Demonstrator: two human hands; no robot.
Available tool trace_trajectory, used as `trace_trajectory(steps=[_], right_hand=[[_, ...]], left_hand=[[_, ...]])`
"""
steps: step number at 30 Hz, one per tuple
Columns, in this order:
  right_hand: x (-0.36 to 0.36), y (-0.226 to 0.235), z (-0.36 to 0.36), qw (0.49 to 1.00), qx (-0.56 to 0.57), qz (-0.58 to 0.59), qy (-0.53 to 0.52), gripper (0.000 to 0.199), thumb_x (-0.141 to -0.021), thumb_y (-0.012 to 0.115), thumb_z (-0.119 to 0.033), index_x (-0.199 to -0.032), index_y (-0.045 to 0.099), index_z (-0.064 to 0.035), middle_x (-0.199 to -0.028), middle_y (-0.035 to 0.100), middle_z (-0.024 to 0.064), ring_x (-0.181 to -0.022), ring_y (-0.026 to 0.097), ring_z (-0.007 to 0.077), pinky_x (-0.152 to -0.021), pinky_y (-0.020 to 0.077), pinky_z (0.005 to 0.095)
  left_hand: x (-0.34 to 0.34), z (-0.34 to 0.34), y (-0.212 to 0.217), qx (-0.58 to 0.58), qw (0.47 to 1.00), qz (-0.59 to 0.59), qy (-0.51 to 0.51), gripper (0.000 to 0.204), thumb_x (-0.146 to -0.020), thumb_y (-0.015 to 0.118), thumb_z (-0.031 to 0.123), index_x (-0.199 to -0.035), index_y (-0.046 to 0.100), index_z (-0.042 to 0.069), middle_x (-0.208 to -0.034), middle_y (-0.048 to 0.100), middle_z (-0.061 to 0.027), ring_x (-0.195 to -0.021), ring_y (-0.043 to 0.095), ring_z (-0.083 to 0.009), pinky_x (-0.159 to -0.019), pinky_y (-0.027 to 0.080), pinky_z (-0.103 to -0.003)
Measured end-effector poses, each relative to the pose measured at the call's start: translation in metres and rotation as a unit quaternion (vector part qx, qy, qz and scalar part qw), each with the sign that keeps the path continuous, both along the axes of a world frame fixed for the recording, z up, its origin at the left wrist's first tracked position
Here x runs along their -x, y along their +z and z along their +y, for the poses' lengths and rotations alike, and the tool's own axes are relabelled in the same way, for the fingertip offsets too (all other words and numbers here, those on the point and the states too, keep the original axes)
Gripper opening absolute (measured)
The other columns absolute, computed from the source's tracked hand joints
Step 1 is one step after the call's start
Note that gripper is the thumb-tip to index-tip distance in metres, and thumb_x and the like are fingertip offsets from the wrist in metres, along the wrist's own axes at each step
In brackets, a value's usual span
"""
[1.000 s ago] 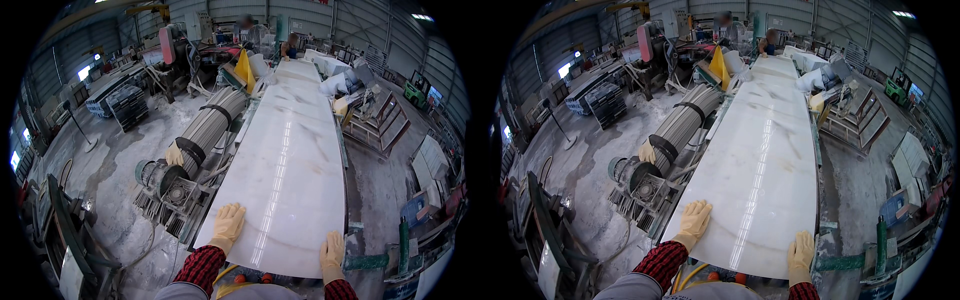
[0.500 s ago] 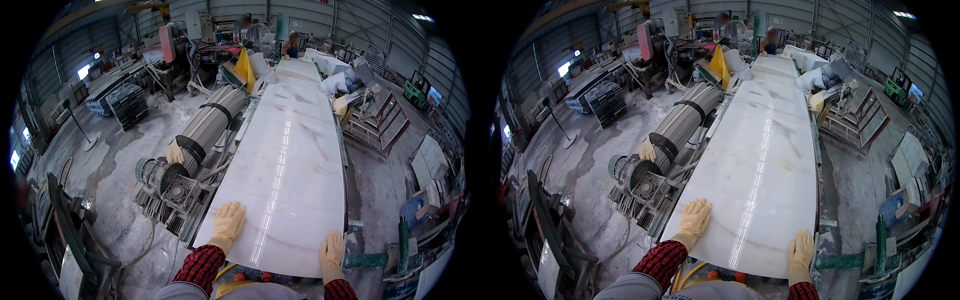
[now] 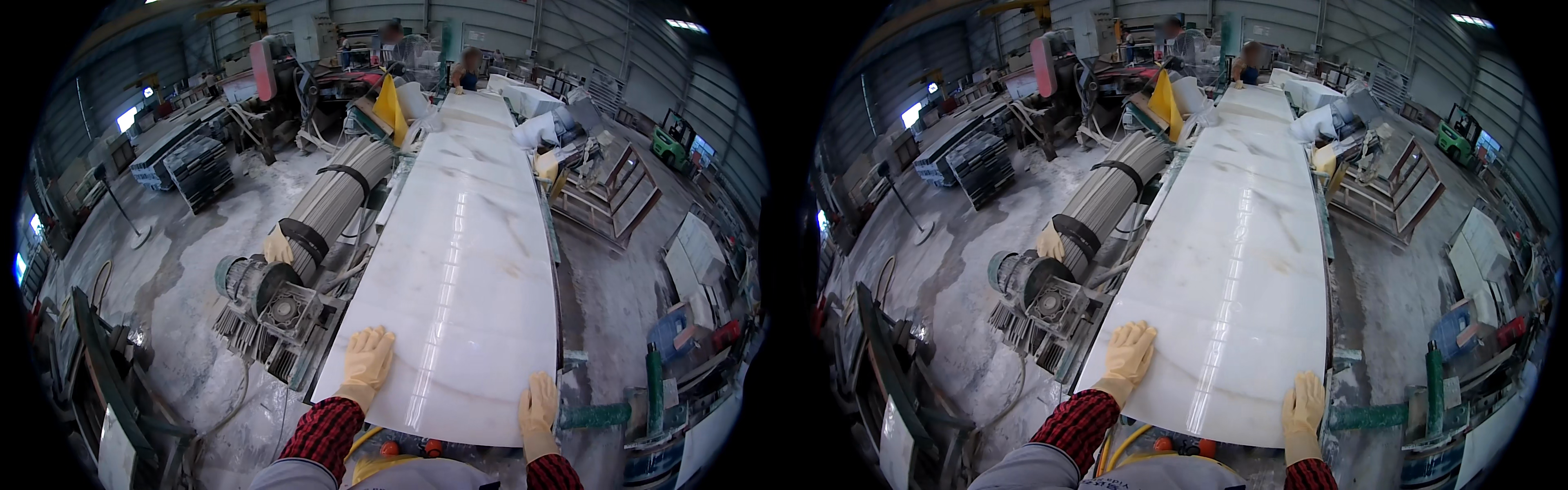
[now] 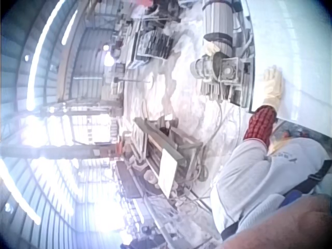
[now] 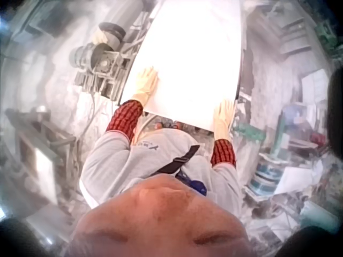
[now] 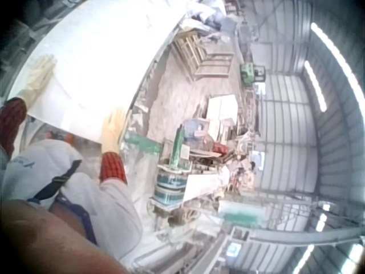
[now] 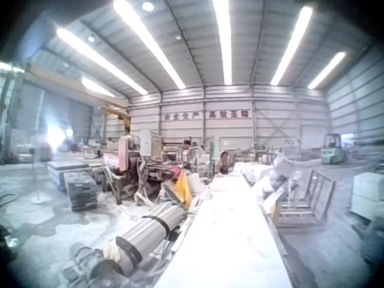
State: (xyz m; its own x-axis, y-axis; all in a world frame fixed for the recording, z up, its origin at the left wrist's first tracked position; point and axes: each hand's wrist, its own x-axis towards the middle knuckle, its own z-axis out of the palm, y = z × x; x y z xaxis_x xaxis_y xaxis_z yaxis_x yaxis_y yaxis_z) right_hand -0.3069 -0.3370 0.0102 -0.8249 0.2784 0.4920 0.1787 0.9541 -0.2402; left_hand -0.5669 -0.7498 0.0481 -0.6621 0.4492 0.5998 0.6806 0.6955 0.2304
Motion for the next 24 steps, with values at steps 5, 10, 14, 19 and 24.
trace_trajectory(steps=[5,10,14,19,24], right_hand=[[-0.042,0.006,-0.018,0.999,0.028,-0.025,-0.008,0.044,-0.11,0.067,-0.01,-0.152,0.074,0.0031,-0.155,0.073,0.033,-0.147,0.063,0.0574,-0.129,0.0475,0.0663],[-0.11,-0.004,-0.035,0.998,0.058,-0.016,-0.004,0.049,-0.112,0.066,-0.01,-0.158,0.071,0.0033,-0.16,0.07,0.0344,-0.15,0.062,0.0593,-0.13,0.0476,0.0665],[-0.159,-0.018,-0.059,0.995,0.06,-0.027,-0.08,0.055,-0.115,0.068,-0.015,-0.167,0.066,0.0023,-0.169,0.066,0.0345,-0.159,0.058,0.0591,-0.135,0.0462,0.0639],[-0.185,-0.007,-0.114,0.912,0.299,-0.02,-0.28,0.065,-0.117,0.074,-0.022,-0.177,0.059,-0.0017,-0.173,0.066,0.0312,-0.162,0.061,0.05,-0.137,0.047,0.0559],[-0.179,-0.027,-0.165,0.592,0.745,0.078,-0.299,0.08,-0.119,0.08,-0.053,-0.176,0.062,-0.0006,-0.164,0.077,0.0221,-0.15,0.072,0.0341,-0.13,0.0546,0.0479]], left_hand=[[-0.002,0.0,0.001,0.007,1.0,-0.004,0.005,0.031,-0.102,0.078,0.017,-0.132,0.078,0.012,-0.135,0.077,-0.0112,-0.127,0.069,-0.0363,-0.114,0.052,-0.056],[-0.004,-0.002,0.002,-0.011,1.0,-0.016,-0.009,0.031,-0.104,0.077,0.018,-0.133,0.077,0.01,-0.135,0.077,-0.0127,-0.128,0.069,-0.0374,-0.113,0.052,-0.055],[-0.004,-0.004,0.001,0.019,1.0,-0.016,-0.006,0.035,-0.107,0.076,0.019,-0.14,0.075,0.009,-0.146,0.075,-0.0177,-0.136,0.066,-0.0433,-0.119,0.05,-0.059],[-0.006,-0.011,-0.007,0.059,0.997,-0.04,-0.021,0.042,-0.11,0.073,0.021,-0.15,0.073,0.008,-0.158,0.07,-0.0239,-0.147,0.062,-0.0497,-0.129,0.044,-0.064],[0.0,-0.018,-0.018,0.044,0.993,-0.092,-0.055,0.046,-0.112,0.072,0.023,-0.156,0.072,0.008,-0.164,0.067,-0.0273,-0.156,0.056,-0.0517,-0.135,0.039,-0.064]])
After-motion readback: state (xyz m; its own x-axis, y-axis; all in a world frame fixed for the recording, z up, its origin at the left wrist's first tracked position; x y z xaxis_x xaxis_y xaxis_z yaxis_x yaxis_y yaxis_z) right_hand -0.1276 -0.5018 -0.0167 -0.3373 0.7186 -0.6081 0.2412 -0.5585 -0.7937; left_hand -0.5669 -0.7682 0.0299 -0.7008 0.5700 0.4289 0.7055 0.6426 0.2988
